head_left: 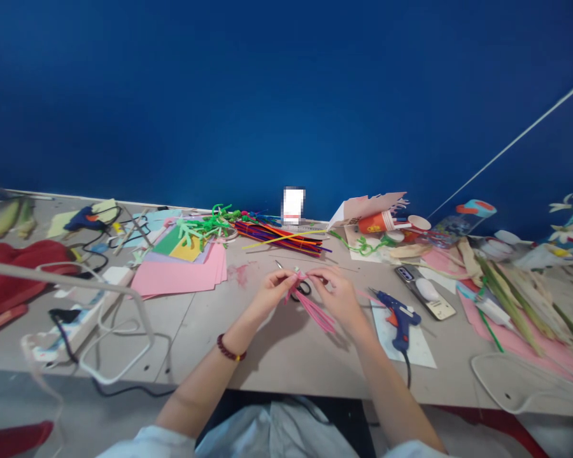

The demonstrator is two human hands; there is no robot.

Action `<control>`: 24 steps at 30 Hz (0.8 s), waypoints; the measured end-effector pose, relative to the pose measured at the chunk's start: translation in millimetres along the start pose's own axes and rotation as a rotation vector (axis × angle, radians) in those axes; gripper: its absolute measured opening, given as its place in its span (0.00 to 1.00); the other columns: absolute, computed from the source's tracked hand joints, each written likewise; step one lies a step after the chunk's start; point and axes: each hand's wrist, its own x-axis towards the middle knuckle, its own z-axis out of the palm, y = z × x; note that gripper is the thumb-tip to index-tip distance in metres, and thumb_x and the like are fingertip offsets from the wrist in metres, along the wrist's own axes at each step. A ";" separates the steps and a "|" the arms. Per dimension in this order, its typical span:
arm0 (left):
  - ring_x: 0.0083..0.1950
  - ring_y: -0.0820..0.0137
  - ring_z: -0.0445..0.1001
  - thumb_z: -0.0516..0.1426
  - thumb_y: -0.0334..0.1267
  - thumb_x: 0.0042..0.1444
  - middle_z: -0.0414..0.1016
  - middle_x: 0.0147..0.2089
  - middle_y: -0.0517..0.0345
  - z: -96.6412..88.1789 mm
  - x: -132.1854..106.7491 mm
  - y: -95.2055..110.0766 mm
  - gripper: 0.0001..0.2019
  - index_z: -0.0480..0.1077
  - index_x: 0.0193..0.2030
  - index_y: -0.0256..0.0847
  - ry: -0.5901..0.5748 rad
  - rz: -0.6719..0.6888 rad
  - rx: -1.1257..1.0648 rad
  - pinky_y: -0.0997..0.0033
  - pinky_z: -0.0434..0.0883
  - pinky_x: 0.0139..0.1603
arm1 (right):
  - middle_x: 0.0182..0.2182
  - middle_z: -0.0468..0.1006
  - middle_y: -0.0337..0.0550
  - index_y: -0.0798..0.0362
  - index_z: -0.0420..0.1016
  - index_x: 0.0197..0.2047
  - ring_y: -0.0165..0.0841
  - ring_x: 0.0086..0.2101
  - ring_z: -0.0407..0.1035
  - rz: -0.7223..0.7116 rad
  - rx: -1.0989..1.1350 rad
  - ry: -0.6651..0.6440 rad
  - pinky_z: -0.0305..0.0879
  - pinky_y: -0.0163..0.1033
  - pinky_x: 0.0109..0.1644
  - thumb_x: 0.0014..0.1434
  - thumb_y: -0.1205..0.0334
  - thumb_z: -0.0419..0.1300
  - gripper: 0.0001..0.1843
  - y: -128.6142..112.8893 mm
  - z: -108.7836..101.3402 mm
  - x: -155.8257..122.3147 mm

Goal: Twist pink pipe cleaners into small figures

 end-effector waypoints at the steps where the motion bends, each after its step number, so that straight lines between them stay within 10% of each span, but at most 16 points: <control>1: 0.30 0.73 0.69 0.62 0.46 0.48 0.73 0.27 0.57 -0.7 -0.1 0.0 0.12 0.74 0.30 0.36 -0.012 -0.017 -0.017 0.75 0.65 0.32 | 0.35 0.78 0.43 0.50 0.76 0.38 0.36 0.39 0.69 -0.002 -0.001 -0.002 0.66 0.41 0.42 0.60 0.63 0.55 0.08 0.1 -0.3 -0.3; 24: 0.33 0.70 0.72 0.61 0.47 0.49 0.75 0.32 0.54 1.3 -1.1 2.1 0.15 0.74 0.38 0.37 -0.053 -0.040 -0.023 0.72 0.69 0.36 | 0.35 0.79 0.43 0.49 0.76 0.38 0.38 0.38 0.68 -0.165 -0.230 0.001 0.63 0.44 0.45 0.61 0.64 0.52 0.10 -1.1 -10.1 9.1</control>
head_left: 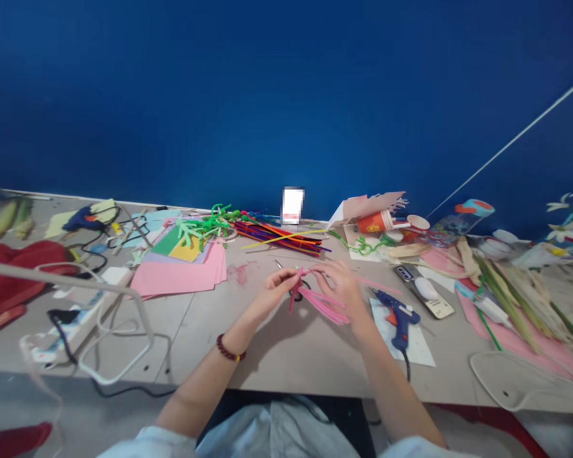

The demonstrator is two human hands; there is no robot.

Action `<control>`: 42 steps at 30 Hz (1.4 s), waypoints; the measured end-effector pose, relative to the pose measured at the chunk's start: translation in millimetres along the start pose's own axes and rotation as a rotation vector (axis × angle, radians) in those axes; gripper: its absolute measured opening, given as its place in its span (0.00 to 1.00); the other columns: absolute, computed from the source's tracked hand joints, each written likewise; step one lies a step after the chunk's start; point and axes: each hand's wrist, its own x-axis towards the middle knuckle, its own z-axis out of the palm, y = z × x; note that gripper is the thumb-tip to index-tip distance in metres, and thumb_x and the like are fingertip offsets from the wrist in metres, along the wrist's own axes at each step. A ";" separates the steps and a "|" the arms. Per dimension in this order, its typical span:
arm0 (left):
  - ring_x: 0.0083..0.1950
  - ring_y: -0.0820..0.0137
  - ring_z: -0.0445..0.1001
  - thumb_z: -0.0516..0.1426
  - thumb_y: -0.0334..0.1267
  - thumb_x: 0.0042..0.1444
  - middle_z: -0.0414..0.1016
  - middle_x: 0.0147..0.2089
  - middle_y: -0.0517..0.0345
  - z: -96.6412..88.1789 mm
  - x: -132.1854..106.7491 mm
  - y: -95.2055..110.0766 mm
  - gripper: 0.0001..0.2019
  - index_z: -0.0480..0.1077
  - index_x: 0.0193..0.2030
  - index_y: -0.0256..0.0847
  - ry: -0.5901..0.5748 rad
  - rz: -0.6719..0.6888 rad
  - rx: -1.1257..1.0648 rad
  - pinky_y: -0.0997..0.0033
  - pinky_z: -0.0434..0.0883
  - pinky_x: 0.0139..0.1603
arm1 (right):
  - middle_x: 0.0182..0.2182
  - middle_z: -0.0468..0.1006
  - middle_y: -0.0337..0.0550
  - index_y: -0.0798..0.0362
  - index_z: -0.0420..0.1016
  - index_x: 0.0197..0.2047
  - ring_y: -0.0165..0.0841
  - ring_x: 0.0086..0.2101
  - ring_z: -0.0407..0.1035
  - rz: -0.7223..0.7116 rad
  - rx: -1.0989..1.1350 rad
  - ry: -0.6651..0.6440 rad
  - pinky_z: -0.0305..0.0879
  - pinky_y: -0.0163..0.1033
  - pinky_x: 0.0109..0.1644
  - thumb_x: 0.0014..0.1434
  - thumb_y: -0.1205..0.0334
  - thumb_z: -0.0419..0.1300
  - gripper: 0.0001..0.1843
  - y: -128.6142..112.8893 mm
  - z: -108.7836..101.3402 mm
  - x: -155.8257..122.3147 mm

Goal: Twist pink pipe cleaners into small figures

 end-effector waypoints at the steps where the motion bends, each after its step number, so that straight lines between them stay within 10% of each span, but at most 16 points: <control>1: 0.32 0.71 0.72 0.62 0.46 0.48 0.75 0.31 0.54 0.0 0.0 -0.4 0.16 0.74 0.39 0.37 0.006 -0.004 -0.011 0.72 0.69 0.34 | 0.34 0.79 0.43 0.49 0.76 0.38 0.38 0.38 0.68 -0.011 -0.004 0.002 0.64 0.44 0.45 0.61 0.64 0.52 0.10 1.3 0.5 2.6; 12: 0.29 0.75 0.70 0.66 0.40 0.40 0.76 0.29 0.58 -2.6 5.5 2.1 0.12 0.75 0.32 0.37 0.282 0.123 -0.061 0.75 0.69 0.31 | 0.40 0.76 0.43 0.46 0.75 0.40 0.37 0.44 0.69 0.003 0.314 0.004 0.66 0.46 0.50 0.60 0.61 0.54 0.09 13.1 -13.0 35.6; 25: 0.29 0.73 0.74 0.63 0.41 0.48 0.75 0.31 0.58 -2.2 -10.9 18.2 0.11 0.71 0.38 0.40 0.466 0.475 -0.074 0.73 0.74 0.29 | 0.41 0.76 0.44 0.47 0.75 0.43 0.36 0.44 0.69 -0.079 0.259 -0.037 0.67 0.45 0.49 0.60 0.64 0.54 0.11 -48.6 -36.8 25.3; 31: 0.41 0.68 0.77 0.61 0.39 0.51 0.77 0.39 0.53 2.2 -9.4 19.9 0.12 0.69 0.42 0.40 0.502 0.458 0.014 0.72 0.75 0.37 | 0.47 0.72 0.46 0.47 0.77 0.40 0.41 0.49 0.65 -0.153 0.045 0.234 0.60 0.53 0.55 0.57 0.67 0.58 0.10 -47.6 -19.4 23.8; 42: 0.42 0.69 0.76 0.59 0.34 0.51 0.78 0.41 0.54 17.5 -15.9 8.5 0.18 0.72 0.50 0.39 0.412 0.360 0.503 0.69 0.73 0.44 | 0.33 0.78 0.43 0.52 0.76 0.36 0.32 0.32 0.71 0.218 0.447 0.217 0.69 0.38 0.39 0.55 0.65 0.59 0.06 -39.0 26.0 9.3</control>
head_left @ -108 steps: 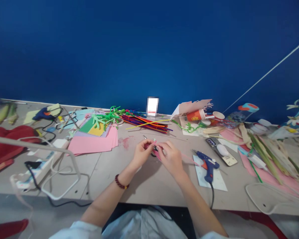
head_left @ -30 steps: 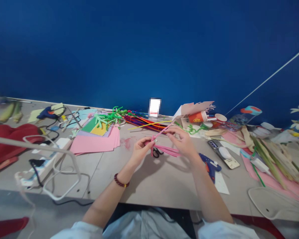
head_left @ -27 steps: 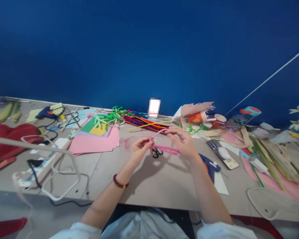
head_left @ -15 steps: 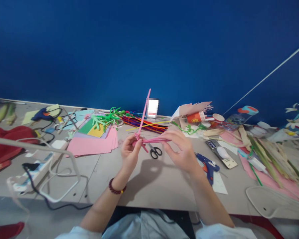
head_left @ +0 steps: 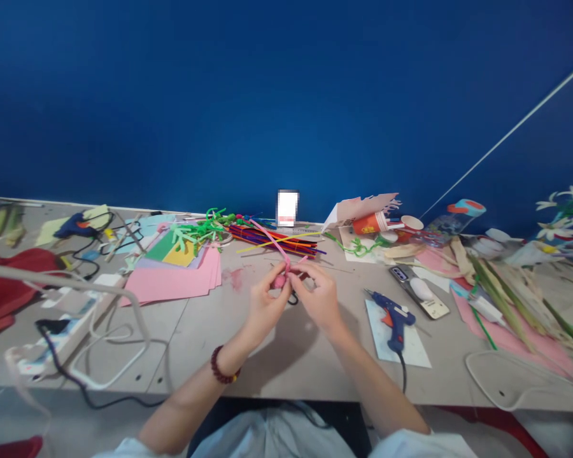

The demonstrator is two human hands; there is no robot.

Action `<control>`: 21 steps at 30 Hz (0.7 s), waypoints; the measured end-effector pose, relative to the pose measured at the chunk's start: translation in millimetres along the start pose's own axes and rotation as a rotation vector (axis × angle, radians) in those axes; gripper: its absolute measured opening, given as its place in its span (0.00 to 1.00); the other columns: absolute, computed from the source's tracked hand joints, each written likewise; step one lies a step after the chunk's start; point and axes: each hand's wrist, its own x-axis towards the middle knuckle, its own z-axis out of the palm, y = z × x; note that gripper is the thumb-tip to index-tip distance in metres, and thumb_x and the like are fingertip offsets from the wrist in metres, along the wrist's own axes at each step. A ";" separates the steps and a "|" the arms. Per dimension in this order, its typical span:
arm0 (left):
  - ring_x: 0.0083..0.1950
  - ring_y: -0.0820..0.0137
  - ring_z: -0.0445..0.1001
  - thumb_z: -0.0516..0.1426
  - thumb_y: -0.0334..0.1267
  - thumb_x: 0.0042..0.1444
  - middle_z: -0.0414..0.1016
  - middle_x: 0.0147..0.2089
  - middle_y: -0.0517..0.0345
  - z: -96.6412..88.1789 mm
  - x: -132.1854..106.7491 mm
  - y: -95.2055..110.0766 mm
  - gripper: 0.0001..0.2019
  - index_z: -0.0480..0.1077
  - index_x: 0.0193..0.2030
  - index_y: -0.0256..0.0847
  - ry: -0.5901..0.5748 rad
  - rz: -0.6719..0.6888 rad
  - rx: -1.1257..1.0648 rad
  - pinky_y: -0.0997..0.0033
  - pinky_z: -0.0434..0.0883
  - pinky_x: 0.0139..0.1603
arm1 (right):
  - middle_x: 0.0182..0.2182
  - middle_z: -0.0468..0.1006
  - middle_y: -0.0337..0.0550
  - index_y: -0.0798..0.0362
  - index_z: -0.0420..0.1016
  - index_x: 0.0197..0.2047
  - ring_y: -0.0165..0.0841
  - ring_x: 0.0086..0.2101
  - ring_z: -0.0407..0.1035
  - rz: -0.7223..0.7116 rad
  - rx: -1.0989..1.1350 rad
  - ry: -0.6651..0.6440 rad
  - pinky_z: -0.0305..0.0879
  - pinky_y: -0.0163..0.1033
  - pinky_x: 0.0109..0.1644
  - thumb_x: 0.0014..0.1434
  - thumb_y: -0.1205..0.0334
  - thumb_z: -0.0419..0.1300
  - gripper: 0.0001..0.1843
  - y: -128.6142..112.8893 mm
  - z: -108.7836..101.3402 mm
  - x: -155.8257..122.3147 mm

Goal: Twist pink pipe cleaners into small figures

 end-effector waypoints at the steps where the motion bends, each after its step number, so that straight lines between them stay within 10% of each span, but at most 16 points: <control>1: 0.43 0.68 0.76 0.58 0.33 0.51 0.78 0.43 0.53 0.5 -0.4 -1.1 0.19 0.71 0.52 0.38 -0.027 0.021 0.054 0.69 0.73 0.45 | 0.32 0.78 0.43 0.52 0.77 0.35 0.32 0.32 0.71 0.049 0.032 0.007 0.69 0.38 0.39 0.54 0.64 0.59 0.05 4.2 0.4 0.0; 12: 0.61 0.58 0.64 0.56 0.35 0.55 0.68 0.58 0.46 0.4 5.3 -19.3 0.20 0.69 0.55 0.41 -0.236 0.287 0.294 0.52 0.60 0.61 | 0.29 0.78 0.42 0.53 0.73 0.32 0.32 0.31 0.73 0.387 0.355 0.027 0.69 0.35 0.36 0.50 0.58 0.61 0.08 46.2 6.3 -2.1; 21: 0.38 0.68 0.73 0.60 0.40 0.50 0.76 0.35 0.52 5.9 12.1 -54.9 0.07 0.77 0.33 0.40 -0.107 0.007 -0.041 0.69 0.71 0.38 | 0.19 0.74 0.38 0.54 0.72 0.29 0.31 0.21 0.70 0.490 0.344 -0.113 0.66 0.33 0.25 0.50 0.59 0.59 0.07 62.3 17.4 -13.4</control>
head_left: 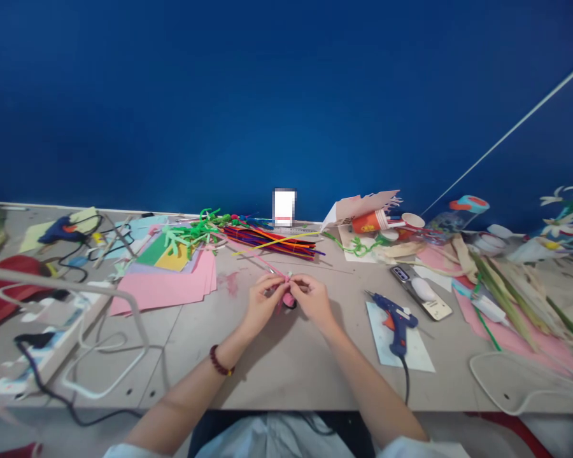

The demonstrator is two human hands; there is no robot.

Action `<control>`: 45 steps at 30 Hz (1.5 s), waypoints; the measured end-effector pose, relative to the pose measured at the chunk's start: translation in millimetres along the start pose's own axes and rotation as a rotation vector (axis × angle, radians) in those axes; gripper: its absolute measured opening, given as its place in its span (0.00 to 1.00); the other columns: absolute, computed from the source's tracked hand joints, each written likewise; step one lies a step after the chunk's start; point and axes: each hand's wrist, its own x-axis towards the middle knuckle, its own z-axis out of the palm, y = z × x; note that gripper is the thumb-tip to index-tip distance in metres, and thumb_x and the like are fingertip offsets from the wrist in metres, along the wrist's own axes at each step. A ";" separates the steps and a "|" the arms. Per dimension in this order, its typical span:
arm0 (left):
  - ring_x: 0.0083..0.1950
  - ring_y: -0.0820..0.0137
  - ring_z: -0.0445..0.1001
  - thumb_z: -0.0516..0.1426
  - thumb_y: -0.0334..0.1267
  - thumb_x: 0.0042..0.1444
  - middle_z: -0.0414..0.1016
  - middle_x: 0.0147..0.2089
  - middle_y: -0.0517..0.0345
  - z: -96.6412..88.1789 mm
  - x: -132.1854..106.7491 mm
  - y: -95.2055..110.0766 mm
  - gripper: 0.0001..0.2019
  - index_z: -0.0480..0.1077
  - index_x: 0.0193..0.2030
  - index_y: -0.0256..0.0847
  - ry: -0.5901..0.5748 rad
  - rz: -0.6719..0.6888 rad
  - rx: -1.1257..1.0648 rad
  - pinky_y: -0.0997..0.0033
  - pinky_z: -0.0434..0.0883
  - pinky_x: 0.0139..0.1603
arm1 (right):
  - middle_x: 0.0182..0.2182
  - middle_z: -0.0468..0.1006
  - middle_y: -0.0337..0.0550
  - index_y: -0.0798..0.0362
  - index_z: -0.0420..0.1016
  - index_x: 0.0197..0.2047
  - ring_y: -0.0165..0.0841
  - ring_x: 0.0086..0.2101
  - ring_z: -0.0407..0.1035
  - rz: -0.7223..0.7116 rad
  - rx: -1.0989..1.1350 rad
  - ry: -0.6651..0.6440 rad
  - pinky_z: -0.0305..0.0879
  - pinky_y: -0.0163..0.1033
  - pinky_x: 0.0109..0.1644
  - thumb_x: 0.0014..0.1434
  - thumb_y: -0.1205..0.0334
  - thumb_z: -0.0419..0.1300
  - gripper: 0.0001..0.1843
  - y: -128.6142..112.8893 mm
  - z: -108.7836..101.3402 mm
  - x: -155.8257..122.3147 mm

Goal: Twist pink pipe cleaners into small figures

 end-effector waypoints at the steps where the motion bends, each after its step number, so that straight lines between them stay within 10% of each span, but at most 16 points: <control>1: 0.38 0.68 0.73 0.61 0.39 0.49 0.76 0.34 0.52 -0.1 0.9 -1.5 0.06 0.77 0.31 0.40 0.002 -0.027 -0.034 0.69 0.70 0.38 | 0.19 0.74 0.38 0.54 0.72 0.30 0.31 0.22 0.70 -0.007 -0.017 -0.007 0.66 0.33 0.26 0.51 0.59 0.58 0.07 0.3 0.5 -0.5; 18: 0.28 0.75 0.68 0.55 0.42 0.55 0.70 0.27 0.61 11.6 -5.6 -3.4 0.08 0.68 0.31 0.39 0.075 -0.197 -0.085 0.75 0.67 0.31 | 0.29 0.74 0.42 0.50 0.70 0.32 0.34 0.30 0.68 -0.316 -0.701 0.124 0.64 0.38 0.37 0.55 0.64 0.51 0.07 6.0 -7.1 1.3; 26: 0.33 0.72 0.73 0.58 0.42 0.51 0.76 0.30 0.56 -1.0 3.3 -5.7 0.08 0.73 0.31 0.39 0.064 -0.273 -0.212 0.72 0.71 0.39 | 0.22 0.68 0.35 0.50 0.62 0.29 0.29 0.23 0.66 -0.083 -0.114 0.192 0.63 0.33 0.26 0.55 0.58 0.50 0.07 4.5 -40.3 21.6; 33: 0.36 0.70 0.75 0.59 0.40 0.50 0.79 0.36 0.52 -1.7 5.8 -12.1 0.08 0.75 0.34 0.39 0.027 -0.285 -0.219 0.68 0.73 0.41 | 0.16 0.65 0.32 0.51 0.63 0.25 0.27 0.18 0.61 -0.024 -0.140 0.068 0.59 0.32 0.23 0.55 0.56 0.49 0.11 10.9 -30.5 20.6; 45: 0.38 0.69 0.73 0.57 0.41 0.54 0.76 0.36 0.52 -9.4 6.1 3.5 0.09 0.76 0.35 0.39 -0.031 0.046 0.055 0.72 0.71 0.35 | 0.20 0.69 0.33 0.52 0.67 0.29 0.25 0.18 0.61 0.056 0.057 -0.037 0.57 0.31 0.21 0.46 0.50 0.64 0.16 2.9 -24.0 16.2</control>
